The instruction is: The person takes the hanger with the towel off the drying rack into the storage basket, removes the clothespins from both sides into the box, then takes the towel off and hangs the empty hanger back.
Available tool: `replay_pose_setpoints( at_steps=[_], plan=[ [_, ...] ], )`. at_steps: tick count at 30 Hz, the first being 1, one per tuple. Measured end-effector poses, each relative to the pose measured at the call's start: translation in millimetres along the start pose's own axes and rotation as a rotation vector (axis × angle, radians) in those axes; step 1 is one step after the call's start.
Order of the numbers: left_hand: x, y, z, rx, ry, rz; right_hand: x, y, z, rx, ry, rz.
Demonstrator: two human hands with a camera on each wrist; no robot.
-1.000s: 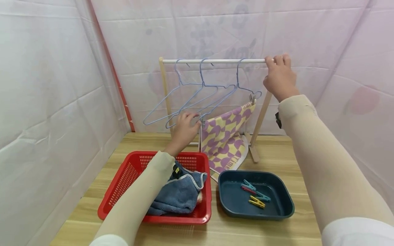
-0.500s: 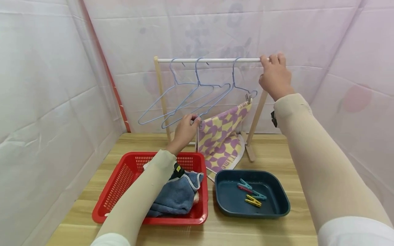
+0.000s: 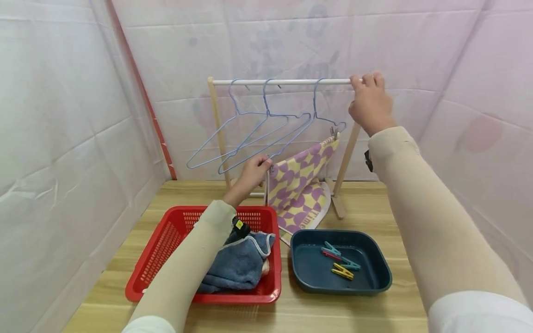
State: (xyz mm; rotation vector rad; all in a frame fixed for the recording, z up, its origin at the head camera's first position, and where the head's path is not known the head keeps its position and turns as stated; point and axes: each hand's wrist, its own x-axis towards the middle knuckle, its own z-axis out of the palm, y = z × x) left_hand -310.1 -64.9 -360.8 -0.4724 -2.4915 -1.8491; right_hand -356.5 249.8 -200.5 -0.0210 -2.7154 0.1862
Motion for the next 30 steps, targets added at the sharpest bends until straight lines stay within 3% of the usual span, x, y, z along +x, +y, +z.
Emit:
replay_pose_setpoints(
  at_steps=[4, 8, 11, 16, 18, 30],
  plan=[
    [-3.5, 1.4, -7.4, -0.07, 0.034, -0.086, 4.7, -13, 5, 0.016, -0.012, -0.027],
    [-6.7, 0.5, -11.4, -0.111, 0.05, -0.112, 8.4, -20, 8, 0.025, -0.01, -0.034],
    [-7.7, -1.4, -12.3, -0.096, 0.045, -0.072, 7.9, -19, 8, 0.031, -0.008, -0.027],
    [-7.9, -4.3, -13.8, 0.011, 0.048, 0.022, 7.5, -16, 7, 0.036, 0.0, -0.02],
    [-7.8, -3.9, -14.0, 0.03, 0.052, 0.031, 8.5, -16, 7, 0.034, 0.006, -0.021],
    [-8.5, -6.0, -19.7, -0.156, 0.107, 0.03, 8.6, -19, 9, 0.03, -0.003, -0.023]
  ],
)
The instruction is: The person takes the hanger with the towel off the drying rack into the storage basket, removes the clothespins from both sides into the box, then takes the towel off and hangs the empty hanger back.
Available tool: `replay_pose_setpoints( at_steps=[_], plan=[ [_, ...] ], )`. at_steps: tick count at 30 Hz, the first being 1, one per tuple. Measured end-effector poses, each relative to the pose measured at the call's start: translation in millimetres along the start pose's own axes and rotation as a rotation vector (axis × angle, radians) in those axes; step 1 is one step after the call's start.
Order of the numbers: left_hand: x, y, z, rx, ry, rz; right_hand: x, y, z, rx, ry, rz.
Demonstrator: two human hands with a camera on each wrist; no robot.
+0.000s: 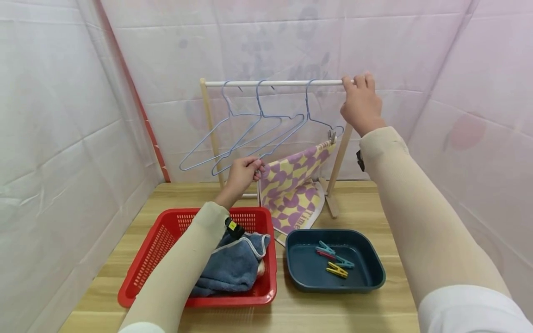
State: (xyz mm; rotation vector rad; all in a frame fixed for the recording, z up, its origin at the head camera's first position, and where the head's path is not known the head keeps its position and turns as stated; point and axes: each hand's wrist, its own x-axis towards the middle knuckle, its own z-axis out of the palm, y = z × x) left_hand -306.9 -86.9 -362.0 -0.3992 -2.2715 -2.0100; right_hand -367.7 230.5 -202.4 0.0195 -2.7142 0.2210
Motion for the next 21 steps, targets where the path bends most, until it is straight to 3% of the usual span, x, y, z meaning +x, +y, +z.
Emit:
replay_pose_setpoints(
  at_steps=[12, 21],
  plan=[
    [-6.4, 0.2, -9.3, -0.116, -0.023, -0.035, 2.4, -1, 0, 0.004, -0.003, -0.003],
    [-5.1, 3.8, -20.4, -0.236, 0.032, -0.086, -0.7, 7, -3, 0.008, -0.009, -0.004]
  ],
)
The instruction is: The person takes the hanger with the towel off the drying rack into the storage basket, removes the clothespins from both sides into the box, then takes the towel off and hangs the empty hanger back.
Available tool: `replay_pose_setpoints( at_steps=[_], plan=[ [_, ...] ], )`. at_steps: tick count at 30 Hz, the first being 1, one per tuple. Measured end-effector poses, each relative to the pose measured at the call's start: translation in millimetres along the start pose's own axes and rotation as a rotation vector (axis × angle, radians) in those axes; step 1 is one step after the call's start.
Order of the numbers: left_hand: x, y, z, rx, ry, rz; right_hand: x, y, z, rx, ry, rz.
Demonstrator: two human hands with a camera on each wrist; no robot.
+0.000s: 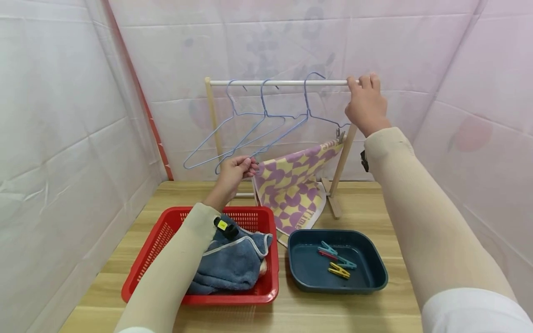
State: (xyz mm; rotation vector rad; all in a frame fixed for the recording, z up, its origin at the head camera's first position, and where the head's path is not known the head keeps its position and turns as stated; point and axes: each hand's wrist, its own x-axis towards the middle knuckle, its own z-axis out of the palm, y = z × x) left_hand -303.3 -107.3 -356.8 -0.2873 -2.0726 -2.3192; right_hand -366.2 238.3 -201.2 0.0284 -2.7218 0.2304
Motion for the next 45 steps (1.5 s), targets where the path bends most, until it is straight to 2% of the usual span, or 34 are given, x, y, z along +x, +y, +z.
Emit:
replay_pose_setpoints(
  at_steps=[10, 19, 24, 33, 38, 45],
  plan=[
    [-5.4, 10.4, -15.7, -0.101, 0.092, 0.007, 1.8, 3, -2, -0.017, -0.015, 0.004],
    [-15.4, 14.4, -47.9, -0.074, 0.136, 0.005, 3.3, 1, -2, -0.009, -0.028, 0.001],
    [-27.0, 13.7, -63.5, -0.053, 0.145, 0.005, 4.9, 1, -1, -0.004, -0.036, -0.003],
    [-43.4, 15.2, -86.7, -0.089, 0.168, 0.032, 4.4, 8, -5, -0.001, -0.042, -0.001],
    [-58.9, 16.0, -101.8, -0.059, 0.196, 0.046, 4.0, 11, -6, -0.008, -0.051, 0.005],
    [-84.2, 18.6, -122.9, -0.039, 0.185, 0.075, 5.6, 12, -6, -0.015, -0.054, 0.011]
  ],
)
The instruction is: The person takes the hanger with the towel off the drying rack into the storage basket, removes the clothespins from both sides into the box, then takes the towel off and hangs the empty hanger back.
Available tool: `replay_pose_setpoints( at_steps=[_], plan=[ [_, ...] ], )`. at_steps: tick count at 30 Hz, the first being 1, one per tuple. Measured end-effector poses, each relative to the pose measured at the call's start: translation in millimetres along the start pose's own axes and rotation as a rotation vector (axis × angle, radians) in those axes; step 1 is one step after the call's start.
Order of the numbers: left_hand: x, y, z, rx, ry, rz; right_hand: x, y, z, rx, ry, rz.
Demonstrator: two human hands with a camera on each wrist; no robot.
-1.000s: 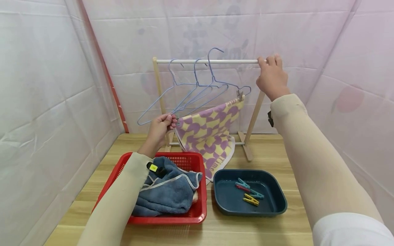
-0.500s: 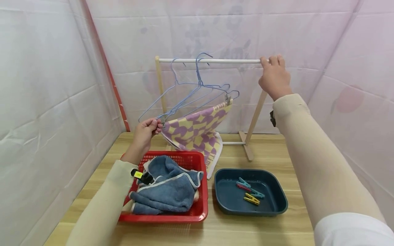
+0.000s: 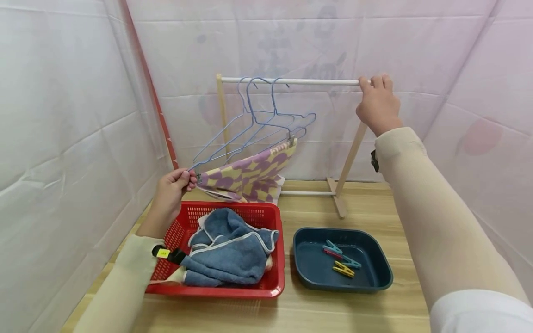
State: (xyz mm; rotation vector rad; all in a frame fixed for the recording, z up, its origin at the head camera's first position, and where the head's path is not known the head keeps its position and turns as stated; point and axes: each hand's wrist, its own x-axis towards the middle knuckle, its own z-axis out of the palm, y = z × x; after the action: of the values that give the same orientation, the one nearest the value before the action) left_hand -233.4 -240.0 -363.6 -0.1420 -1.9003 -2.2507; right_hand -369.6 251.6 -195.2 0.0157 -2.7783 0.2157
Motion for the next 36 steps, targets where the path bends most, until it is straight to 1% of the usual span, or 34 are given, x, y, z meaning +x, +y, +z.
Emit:
replay_pose_setpoints(
  at_steps=[8, 12, 17, 24, 30, 34, 36],
  plan=[
    [-24.6, 0.6, -22.5, -0.031, 0.028, 0.005, 2.7, 1, 1, -0.001, 0.0, -0.009],
    [-33.2, -2.3, -29.2, -0.067, 0.034, -0.002, 3.8, 3, 2, -0.005, 0.006, -0.011],
    [-43.6, -5.9, -36.7, -0.103, 0.059, -0.005, 5.0, 4, 2, -0.01, 0.0, -0.019],
    [-59.6, -5.1, -51.9, -0.108, 0.094, 0.065, 5.9, 4, 1, 0.004, -0.019, -0.004],
    [-73.1, -7.3, -65.1, -0.154, 0.108, 0.116, 10.9, 0, -1, 0.015, -0.021, -0.016],
    [-77.9, -13.3, -69.8, -0.177, 0.108, 0.129, 13.3, 1, -1, 0.016, -0.024, -0.031],
    [-79.5, -16.5, -71.3, -0.162, 0.104, 0.128, 12.6, 2, 0, 0.009, -0.025, -0.045]
  ],
)
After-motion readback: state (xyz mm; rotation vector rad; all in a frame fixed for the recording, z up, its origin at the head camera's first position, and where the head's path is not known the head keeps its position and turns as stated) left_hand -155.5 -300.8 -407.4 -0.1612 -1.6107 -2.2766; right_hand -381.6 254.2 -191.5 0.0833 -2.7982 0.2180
